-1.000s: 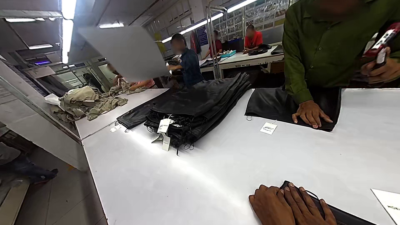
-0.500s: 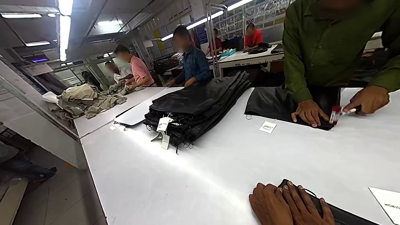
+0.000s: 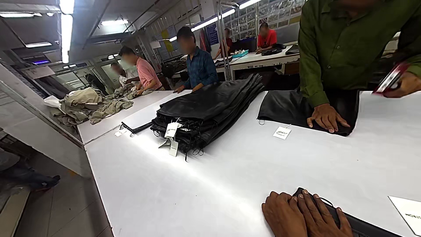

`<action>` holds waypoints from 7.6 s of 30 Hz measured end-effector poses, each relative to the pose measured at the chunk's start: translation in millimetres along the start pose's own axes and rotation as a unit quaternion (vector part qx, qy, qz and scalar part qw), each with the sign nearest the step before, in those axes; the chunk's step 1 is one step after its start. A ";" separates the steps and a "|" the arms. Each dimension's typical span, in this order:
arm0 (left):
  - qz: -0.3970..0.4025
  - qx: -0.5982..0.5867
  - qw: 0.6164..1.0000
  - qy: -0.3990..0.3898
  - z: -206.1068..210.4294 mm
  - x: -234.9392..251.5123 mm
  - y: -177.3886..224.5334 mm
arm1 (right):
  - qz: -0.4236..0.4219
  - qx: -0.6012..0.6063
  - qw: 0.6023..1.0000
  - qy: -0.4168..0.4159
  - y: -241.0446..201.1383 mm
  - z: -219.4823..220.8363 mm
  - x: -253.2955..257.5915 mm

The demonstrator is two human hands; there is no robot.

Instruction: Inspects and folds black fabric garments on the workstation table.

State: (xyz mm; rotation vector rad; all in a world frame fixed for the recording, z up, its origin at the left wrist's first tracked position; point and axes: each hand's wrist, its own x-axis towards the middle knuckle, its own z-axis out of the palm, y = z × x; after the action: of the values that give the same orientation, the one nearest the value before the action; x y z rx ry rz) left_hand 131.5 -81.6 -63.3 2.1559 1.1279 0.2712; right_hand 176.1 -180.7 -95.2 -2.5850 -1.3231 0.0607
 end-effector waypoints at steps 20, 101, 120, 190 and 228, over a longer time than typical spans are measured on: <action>-0.004 -0.004 1.000 -0.011 -7.7 -4.5 6.7 | 0.001 0.016 1.000 0.007 -1.5 -1.6 -0.7; 0.005 -0.018 1.000 0.005 9.2 8.3 -10.0 | 0.002 0.026 1.000 -0.017 0.8 -2.4 1.5; -0.002 -0.018 1.000 -0.003 6.6 7.5 -8.4 | 0.000 0.021 1.000 -0.011 2.4 0.5 1.8; 0.004 -0.007 1.000 0.024 16.4 12.4 -14.2 | -0.020 0.026 0.999 0.010 13.6 18.4 3.8; 0.007 -0.017 1.000 0.007 10.3 10.1 -11.0 | -0.001 0.030 1.000 0.000 0.2 -0.5 1.8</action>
State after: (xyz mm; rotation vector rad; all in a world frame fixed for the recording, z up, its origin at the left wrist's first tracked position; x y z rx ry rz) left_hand 135.3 -74.2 -79.4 2.1353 1.1079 0.3100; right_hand 177.4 -179.5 -94.6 -2.5347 -1.3029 0.0989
